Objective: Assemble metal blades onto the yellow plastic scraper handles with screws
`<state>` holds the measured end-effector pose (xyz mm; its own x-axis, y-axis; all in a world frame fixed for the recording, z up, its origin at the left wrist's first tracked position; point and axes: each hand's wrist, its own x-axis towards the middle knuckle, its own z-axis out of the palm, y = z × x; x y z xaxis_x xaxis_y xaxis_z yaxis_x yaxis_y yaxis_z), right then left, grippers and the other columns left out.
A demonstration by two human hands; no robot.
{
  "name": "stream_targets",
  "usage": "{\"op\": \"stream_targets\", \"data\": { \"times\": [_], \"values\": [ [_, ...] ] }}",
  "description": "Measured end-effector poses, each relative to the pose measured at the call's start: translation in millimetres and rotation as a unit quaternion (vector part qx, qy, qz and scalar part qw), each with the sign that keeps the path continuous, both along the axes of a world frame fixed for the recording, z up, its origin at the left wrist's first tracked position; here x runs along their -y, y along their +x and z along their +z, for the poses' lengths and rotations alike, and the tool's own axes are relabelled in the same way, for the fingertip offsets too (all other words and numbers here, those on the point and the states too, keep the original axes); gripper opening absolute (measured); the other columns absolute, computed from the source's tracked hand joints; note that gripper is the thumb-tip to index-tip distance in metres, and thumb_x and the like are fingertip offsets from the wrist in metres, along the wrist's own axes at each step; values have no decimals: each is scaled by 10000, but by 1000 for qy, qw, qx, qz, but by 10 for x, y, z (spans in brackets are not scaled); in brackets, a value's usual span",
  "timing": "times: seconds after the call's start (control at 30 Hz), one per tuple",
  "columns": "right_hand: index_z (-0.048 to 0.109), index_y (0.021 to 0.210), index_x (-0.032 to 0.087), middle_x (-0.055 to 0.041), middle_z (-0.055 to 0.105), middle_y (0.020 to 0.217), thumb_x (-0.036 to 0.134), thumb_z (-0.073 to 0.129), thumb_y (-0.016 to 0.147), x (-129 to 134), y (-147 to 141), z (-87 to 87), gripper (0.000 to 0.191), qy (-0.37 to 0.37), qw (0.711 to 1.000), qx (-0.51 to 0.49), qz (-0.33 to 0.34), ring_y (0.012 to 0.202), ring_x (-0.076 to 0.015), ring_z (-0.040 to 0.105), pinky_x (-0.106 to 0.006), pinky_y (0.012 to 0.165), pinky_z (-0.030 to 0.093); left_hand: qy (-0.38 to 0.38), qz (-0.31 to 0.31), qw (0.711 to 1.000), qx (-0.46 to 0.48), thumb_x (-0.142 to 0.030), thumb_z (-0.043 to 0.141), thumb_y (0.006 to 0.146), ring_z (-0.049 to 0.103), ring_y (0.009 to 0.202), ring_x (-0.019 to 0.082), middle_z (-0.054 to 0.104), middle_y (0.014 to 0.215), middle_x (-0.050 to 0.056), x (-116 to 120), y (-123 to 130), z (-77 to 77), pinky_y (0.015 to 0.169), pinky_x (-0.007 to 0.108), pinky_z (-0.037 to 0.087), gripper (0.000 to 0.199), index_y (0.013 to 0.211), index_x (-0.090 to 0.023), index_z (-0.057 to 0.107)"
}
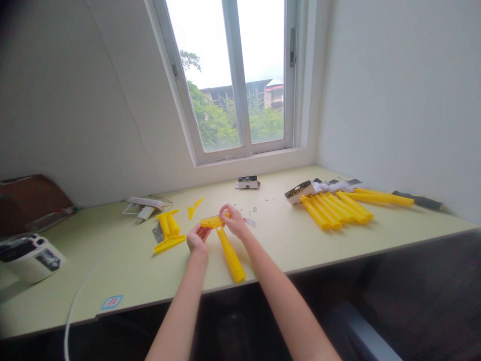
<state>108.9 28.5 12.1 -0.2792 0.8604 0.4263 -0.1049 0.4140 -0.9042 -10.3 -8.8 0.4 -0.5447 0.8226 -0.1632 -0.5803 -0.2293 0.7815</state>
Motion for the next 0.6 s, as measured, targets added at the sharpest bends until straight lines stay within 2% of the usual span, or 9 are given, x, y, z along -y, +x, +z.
{"op": "stream_targets", "data": {
  "times": [0.4, 0.6],
  "values": [
    [455, 743, 190, 58, 476, 582, 220, 522, 692, -12, -8, -25, 90, -1, 1000, -15, 4, 506, -93, 503, -222, 497, 408, -3, -10, 1000, 26, -168, 410, 670, 587, 504, 139, 611, 538, 43, 8, -8, 20, 579, 252, 451, 162, 621, -133, 560],
    [448, 732, 192, 59, 472, 572, 229, 523, 682, -34, 8, -24, 97, 2, 999, -25, -20, 494, -93, 491, -220, 486, 399, 8, -39, 999, -8, -241, 520, 687, 595, 547, 117, 627, 598, 28, 22, 31, 45, 589, 219, 452, 126, 718, -133, 578]
  ]
}}
